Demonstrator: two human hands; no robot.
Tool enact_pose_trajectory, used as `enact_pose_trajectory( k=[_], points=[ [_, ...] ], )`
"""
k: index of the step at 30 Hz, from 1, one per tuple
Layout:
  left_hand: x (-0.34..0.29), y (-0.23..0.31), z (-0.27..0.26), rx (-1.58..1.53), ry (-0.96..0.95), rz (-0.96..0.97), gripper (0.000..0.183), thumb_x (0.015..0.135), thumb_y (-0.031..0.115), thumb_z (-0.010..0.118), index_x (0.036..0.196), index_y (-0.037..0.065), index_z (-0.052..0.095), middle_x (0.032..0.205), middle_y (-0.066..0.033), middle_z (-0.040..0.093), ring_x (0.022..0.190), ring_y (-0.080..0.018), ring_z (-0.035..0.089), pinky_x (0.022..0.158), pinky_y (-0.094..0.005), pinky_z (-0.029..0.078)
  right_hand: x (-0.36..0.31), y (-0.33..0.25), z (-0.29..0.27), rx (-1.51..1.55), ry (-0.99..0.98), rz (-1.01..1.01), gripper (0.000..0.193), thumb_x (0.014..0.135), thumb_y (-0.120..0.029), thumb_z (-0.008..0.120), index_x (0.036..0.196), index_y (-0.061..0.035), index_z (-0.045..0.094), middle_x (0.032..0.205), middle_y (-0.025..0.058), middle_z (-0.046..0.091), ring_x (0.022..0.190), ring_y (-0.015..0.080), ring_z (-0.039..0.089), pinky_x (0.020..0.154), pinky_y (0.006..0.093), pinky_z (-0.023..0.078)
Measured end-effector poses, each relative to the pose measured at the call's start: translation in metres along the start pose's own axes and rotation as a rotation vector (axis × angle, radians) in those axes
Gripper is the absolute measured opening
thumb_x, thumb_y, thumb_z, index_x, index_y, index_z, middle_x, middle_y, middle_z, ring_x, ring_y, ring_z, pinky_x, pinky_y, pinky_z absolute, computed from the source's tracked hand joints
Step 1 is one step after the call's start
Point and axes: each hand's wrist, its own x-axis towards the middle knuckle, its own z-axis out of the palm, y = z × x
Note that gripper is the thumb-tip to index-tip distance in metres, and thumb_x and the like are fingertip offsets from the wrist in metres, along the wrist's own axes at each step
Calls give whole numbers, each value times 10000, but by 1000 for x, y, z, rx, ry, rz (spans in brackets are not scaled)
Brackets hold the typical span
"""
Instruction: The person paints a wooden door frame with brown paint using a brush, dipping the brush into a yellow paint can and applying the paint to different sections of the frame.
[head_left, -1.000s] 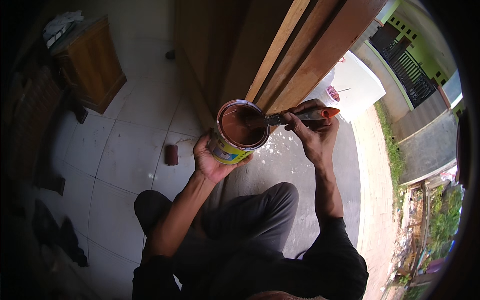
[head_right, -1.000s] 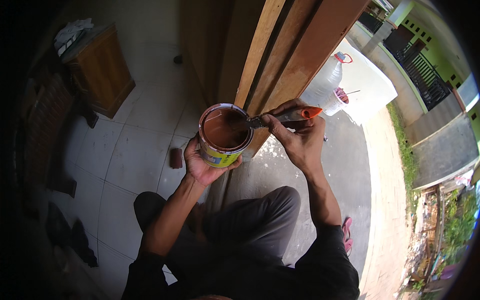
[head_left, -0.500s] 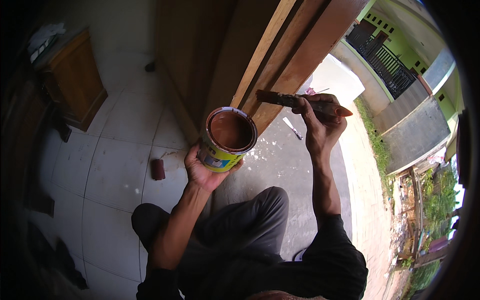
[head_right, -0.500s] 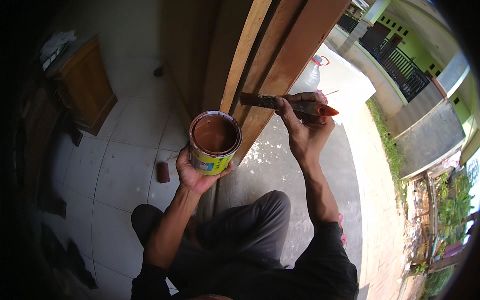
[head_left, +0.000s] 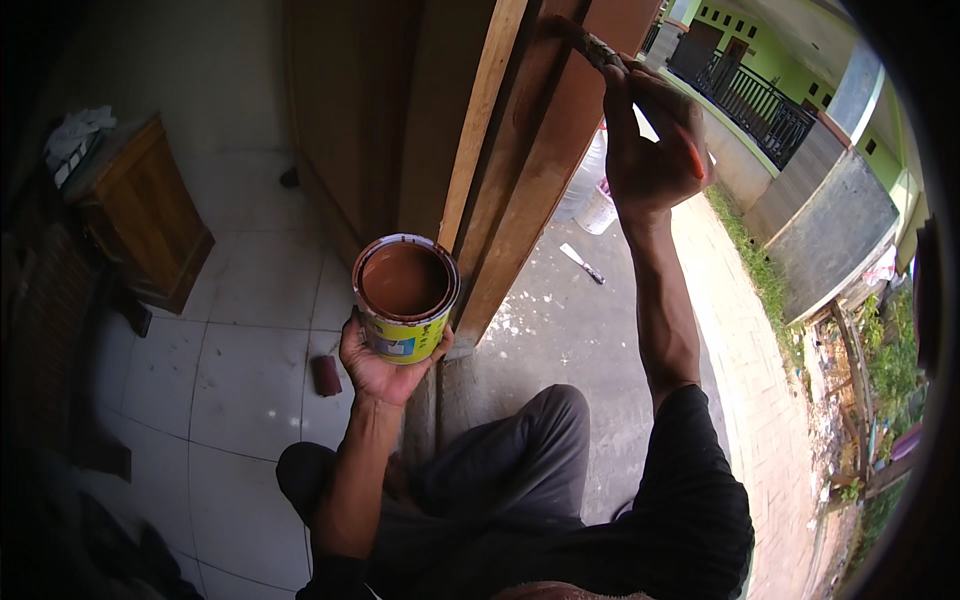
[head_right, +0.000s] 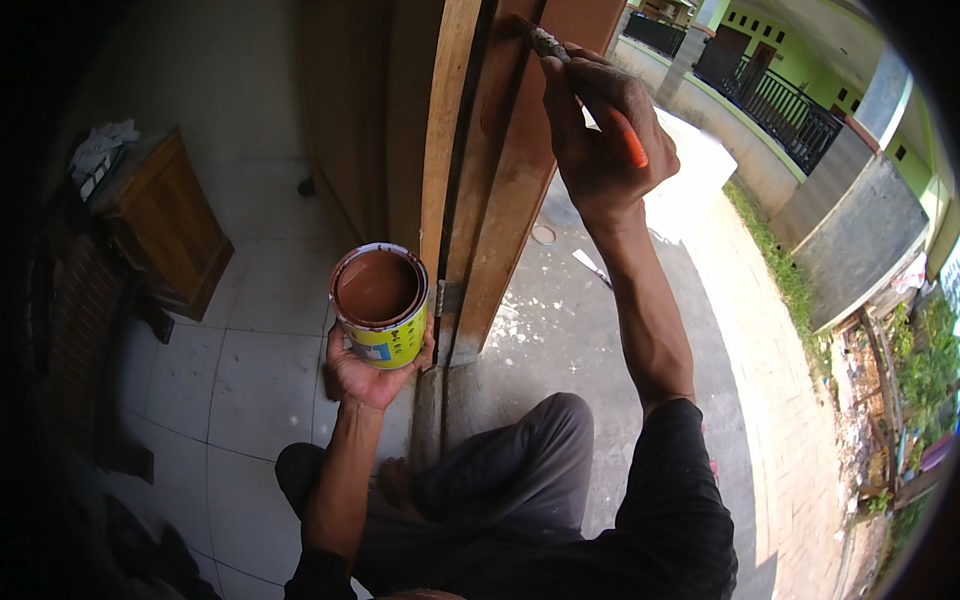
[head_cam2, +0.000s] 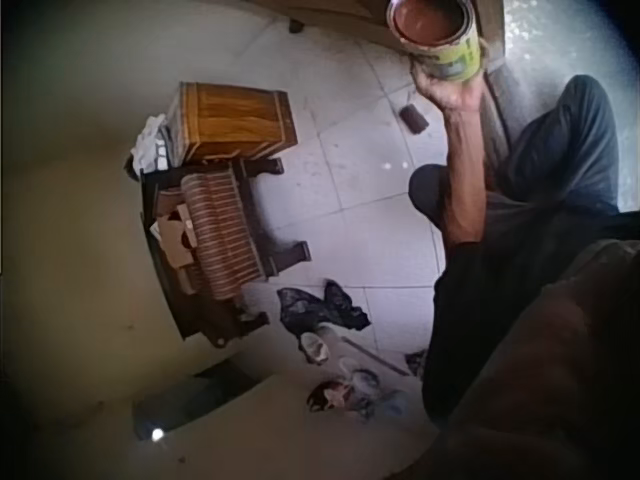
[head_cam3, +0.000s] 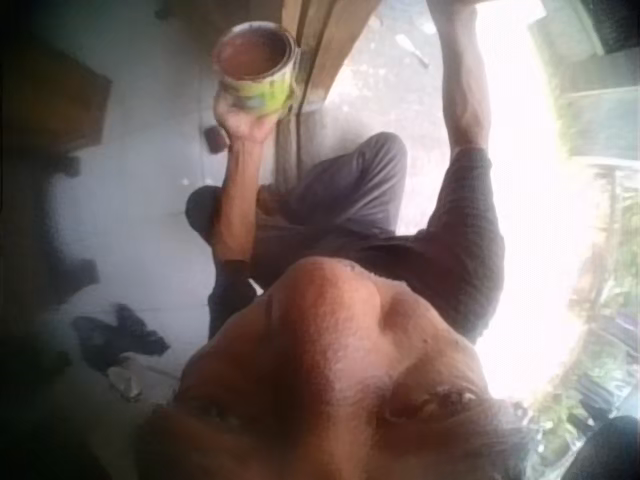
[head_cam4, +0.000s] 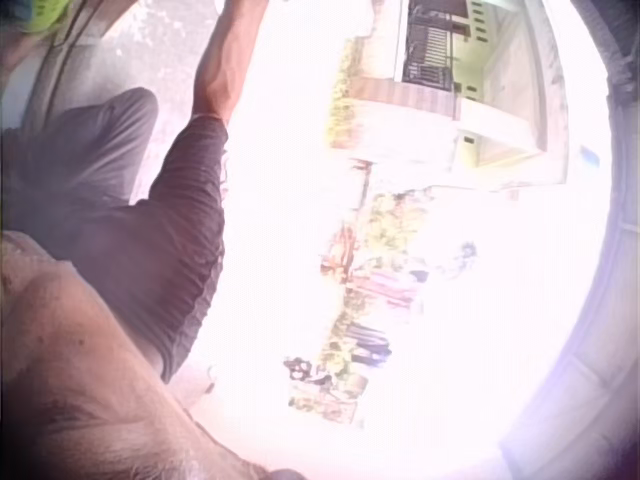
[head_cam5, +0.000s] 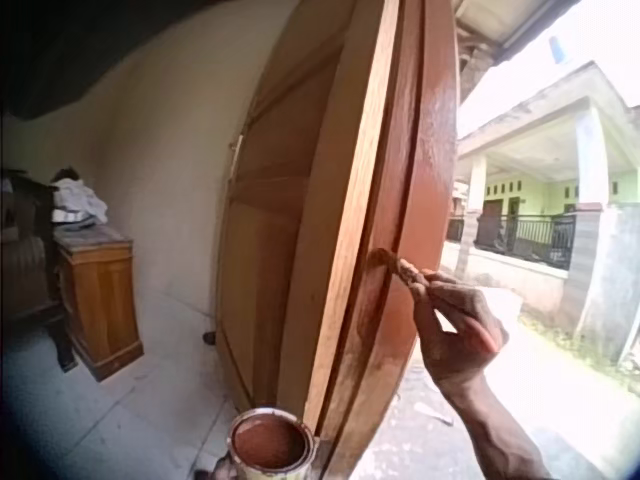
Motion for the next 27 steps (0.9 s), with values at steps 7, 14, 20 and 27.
enact_pose_trajectory(
  k=[7,14,20,27],
  points=[
    [-8,17,6,23,-79,90,854,790,499,725,1515,140,452,1486,-186,466,1368,-403,421,1062,-579,450,-112,-55,-22,50,-337,140,206,825,4,809,967,-24,662,944,135,747,759,264,752,638,322,592],
    [-13,23,9,26,-26,143,870,808,555,670,1522,115,440,1471,-227,480,1327,-435,470,1040,-583,458,-73,-38,-28,87,-341,313,166,836,-16,799,919,-79,669,809,57,753,706,205,762,601,301,560],
    [-10,27,3,24,-74,162,870,826,569,644,1534,111,430,1471,-236,488,1323,-444,477,1045,-585,448,-7,15,4,35,77,-61,135,838,-69,842,946,-69,760,857,34,767,752,172,772,651,255,579],
    [-13,20,7,22,-32,194,848,788,492,697,1512,135,440,1475,-186,437,1367,-411,391,1032,-570,446,-111,-24,-26,126,-324,117,209,801,25,805,933,-54,663,894,98,734,757,255,742,638,325,575]
  ],
)
